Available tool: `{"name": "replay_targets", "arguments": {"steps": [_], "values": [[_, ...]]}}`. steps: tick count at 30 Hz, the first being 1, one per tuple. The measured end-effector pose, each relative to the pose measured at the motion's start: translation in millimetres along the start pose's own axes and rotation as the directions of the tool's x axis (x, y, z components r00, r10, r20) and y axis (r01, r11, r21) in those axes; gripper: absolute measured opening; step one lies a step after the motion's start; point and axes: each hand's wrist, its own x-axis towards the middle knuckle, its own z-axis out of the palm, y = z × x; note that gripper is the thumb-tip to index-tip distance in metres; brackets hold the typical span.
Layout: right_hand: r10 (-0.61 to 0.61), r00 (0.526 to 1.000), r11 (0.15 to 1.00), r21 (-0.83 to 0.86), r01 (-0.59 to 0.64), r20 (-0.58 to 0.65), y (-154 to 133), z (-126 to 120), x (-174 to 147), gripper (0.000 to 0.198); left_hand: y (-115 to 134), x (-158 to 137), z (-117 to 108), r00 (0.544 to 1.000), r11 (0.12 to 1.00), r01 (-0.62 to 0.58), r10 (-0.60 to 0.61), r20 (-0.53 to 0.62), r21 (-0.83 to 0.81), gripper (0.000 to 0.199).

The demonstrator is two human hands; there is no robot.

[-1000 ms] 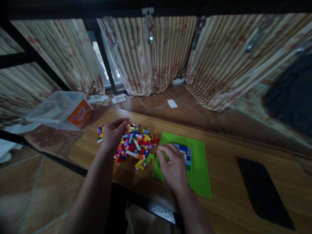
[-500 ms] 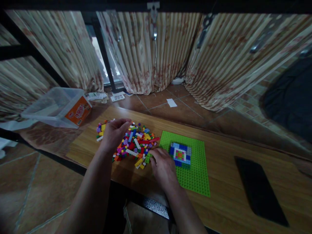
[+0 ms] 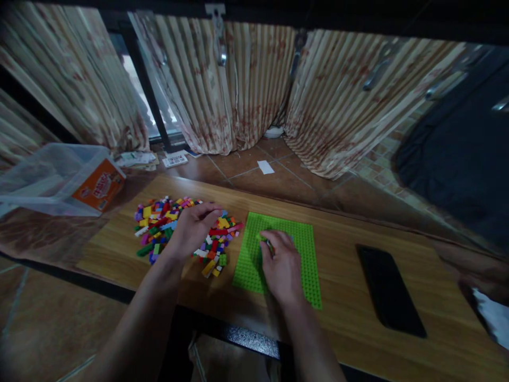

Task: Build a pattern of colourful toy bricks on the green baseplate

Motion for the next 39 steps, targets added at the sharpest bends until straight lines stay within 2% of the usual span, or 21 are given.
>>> {"name": "replay_targets", "arguments": {"steps": [3, 5, 8, 12, 17, 23, 26, 32, 39], "values": [[0.072, 0.996, 0.997, 0.003, -0.072, -0.055, 18.3, -17.8, 5.2, 0.022, 0.8, -4.9, 14.2, 0.997, 1.000, 0.016, -0.014, 0.079, -0.023, 0.021], [0.077, 0.995, 0.997, 0.002, -0.077, -0.069, 28.7, -26.5, 7.2, 0.023, -0.1, -9.0, 25.5, 0.990, 1.000, 0.007, -0.003, 0.141, -0.027, 0.021], [0.053, 0.998, 0.998, -0.021, -0.054, -0.041, 37.8, -33.3, 8.0, 0.023, 0.0, -16.8, 43.2, 0.975, 0.999, -0.030, 0.036, 0.218, -0.028, 0.022], [0.048, 0.999, 0.997, -0.057, -0.048, 0.000, 37.6, -34.6, 7.8, 0.022, 6.2, -28.1, 60.8, 0.953, 1.000, -0.020, 0.013, 0.304, 0.021, 0.026], [0.094, 0.996, 0.993, -0.079, -0.093, 0.007, 29.5, -31.9, 7.7, 0.020, 12.2, -36.9, 69.7, 0.943, 0.998, -0.027, 0.006, 0.334, 0.060, 0.028], [0.103, 0.995, 0.979, -0.176, -0.102, -0.002, 24.8, -29.2, 4.7, 0.020, 5.6, -40.7, 76.3, 0.930, 0.990, -0.078, 0.029, 0.367, 0.120, 0.032], [0.098, 0.995, 0.973, -0.207, -0.102, -0.028, 25.9, -30.0, 3.4, 0.020, 3.2, -41.3, 79.5, 0.923, 0.990, -0.060, 0.007, 0.385, 0.126, 0.033], [0.102, 0.994, 0.963, -0.245, -0.111, -0.050, 26.3, -29.3, 1.3, 0.019, -0.1, -43.4, 88.2, 0.907, 0.999, -0.013, 0.026, 0.421, -0.034, 0.035], [0.148, 0.988, 0.946, -0.285, -0.153, -0.040, 22.1, -27.5, -0.7, 0.018, -7.6, -45.4, 101.7, 0.868, 0.977, 0.116, -0.011, 0.497, -0.180, 0.043]]}}
